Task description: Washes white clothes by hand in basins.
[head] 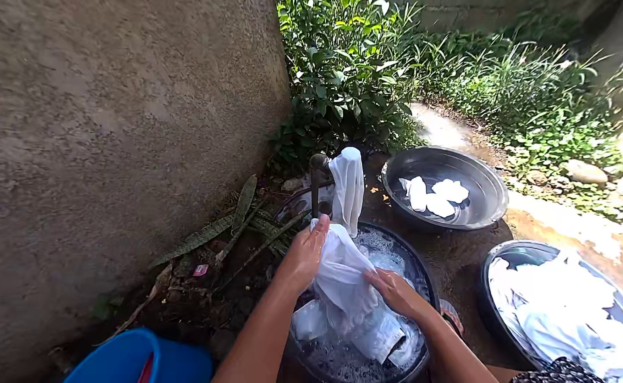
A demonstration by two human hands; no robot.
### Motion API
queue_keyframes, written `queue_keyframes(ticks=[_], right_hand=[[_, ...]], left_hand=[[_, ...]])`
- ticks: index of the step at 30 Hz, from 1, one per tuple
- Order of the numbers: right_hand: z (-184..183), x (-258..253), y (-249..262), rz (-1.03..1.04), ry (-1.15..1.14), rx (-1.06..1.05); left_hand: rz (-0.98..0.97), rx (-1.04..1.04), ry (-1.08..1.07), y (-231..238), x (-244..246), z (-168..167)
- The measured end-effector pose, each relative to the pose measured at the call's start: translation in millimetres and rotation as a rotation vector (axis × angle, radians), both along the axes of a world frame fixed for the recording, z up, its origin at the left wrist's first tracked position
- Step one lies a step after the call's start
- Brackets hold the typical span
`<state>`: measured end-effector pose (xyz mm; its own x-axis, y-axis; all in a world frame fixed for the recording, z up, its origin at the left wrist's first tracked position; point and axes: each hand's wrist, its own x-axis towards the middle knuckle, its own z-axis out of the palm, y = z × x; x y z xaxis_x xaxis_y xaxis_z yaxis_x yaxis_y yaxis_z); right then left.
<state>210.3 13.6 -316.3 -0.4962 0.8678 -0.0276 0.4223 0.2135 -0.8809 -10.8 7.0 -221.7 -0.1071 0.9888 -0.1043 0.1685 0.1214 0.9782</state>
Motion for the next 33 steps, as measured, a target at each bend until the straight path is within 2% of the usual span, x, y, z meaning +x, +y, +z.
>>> queue_keyframes(ticks=[2, 5, 8, 10, 11, 13, 16, 18, 20, 22, 24, 25, 26, 28, 29, 30, 31, 33], right_hand=[[9.9, 26.3, 13.6, -0.099, 0.091, -0.109], [4.1, 52.5, 32.3, -0.448, 0.464, -0.342], [-13.6, 74.3, 54.1, -0.879, 0.822, -0.551], [-33.2, 85.9, 63.1, -0.978, 0.843, -0.585], [-43.1, 86.1, 64.6, -0.969, 0.733, -0.576], [-68.3, 75.1, 60.7, -0.847, 0.341, -0.51], [-112.7, 34.4, 51.0, -0.5, -0.185, -0.457], [-145.0, -2.4, 41.0, -0.274, -0.467, -0.427], [-172.8, -31.1, 30.9, -0.2, -0.655, -0.415], [-198.4, -35.8, 21.7, -0.179, -0.682, -0.465], [-217.9, -28.4, 13.2, -0.191, -0.556, -0.575], [-217.6, -27.1, 13.7, -0.181, -0.5, -0.652], [-214.9, -28.4, 16.9, -0.085, -0.545, -0.687], [-200.5, -31.7, 32.0, 0.229, -0.726, -0.685], [-195.6, -25.7, 40.8, 0.336, -0.773, -0.655], [-189.9, -13.4, 49.4, 0.306, -0.708, -0.646], [-176.5, 1.7, 56.1, 0.132, -0.534, -0.667], [-135.1, 32.1, 65.1, -0.249, -0.106, -0.671]], left_hand=[[0.023, 0.014, 0.03, 1.7, -16.9, -1.9], [0.02, 0.03, 0.131, 0.7, -49.7, -9.2], [0.026, -0.064, 0.316, 1.7, -95.7, -36.6], [0.035, -0.19, 0.354, 3.5, -117.4, -64.8], [0.044, -0.245, 0.318, 5.8, -120.5, -84.7], [0.037, -0.31, 0.185, 11.1, -104.8, -137.4], [-0.058, -0.41, 0.083, 19.4, -35.9, -219.0], [-0.071, -0.429, 0.182, 20.2, 8.7, -266.4], [-0.02, -0.455, 0.381, 22.5, 40.9, -291.8], [-0.059, -0.519, 0.613, 21.6, 55.6, -301.0], [-0.106, -0.496, 0.715, 20.1, 58.1, -316.0], [-0.08, -0.477, 0.682, 21.1, 60.1, -322.5], [-0.015, -0.471, 0.562, 20.3, 62.3, -326.6], [0.141, -0.483, 0.196, 15.8, 62.0, -334.1], [0.068, -0.549, 0.174, 15.8, 55.7, -328.7], [-0.142, -0.654, 0.311, 21.5, 42.2, -313.1], [-0.338, -0.715, 0.44, 31.6, 26.9, -296.9], [-0.519, -0.734, 0.492, 49.7, -4.7, -278.2]])
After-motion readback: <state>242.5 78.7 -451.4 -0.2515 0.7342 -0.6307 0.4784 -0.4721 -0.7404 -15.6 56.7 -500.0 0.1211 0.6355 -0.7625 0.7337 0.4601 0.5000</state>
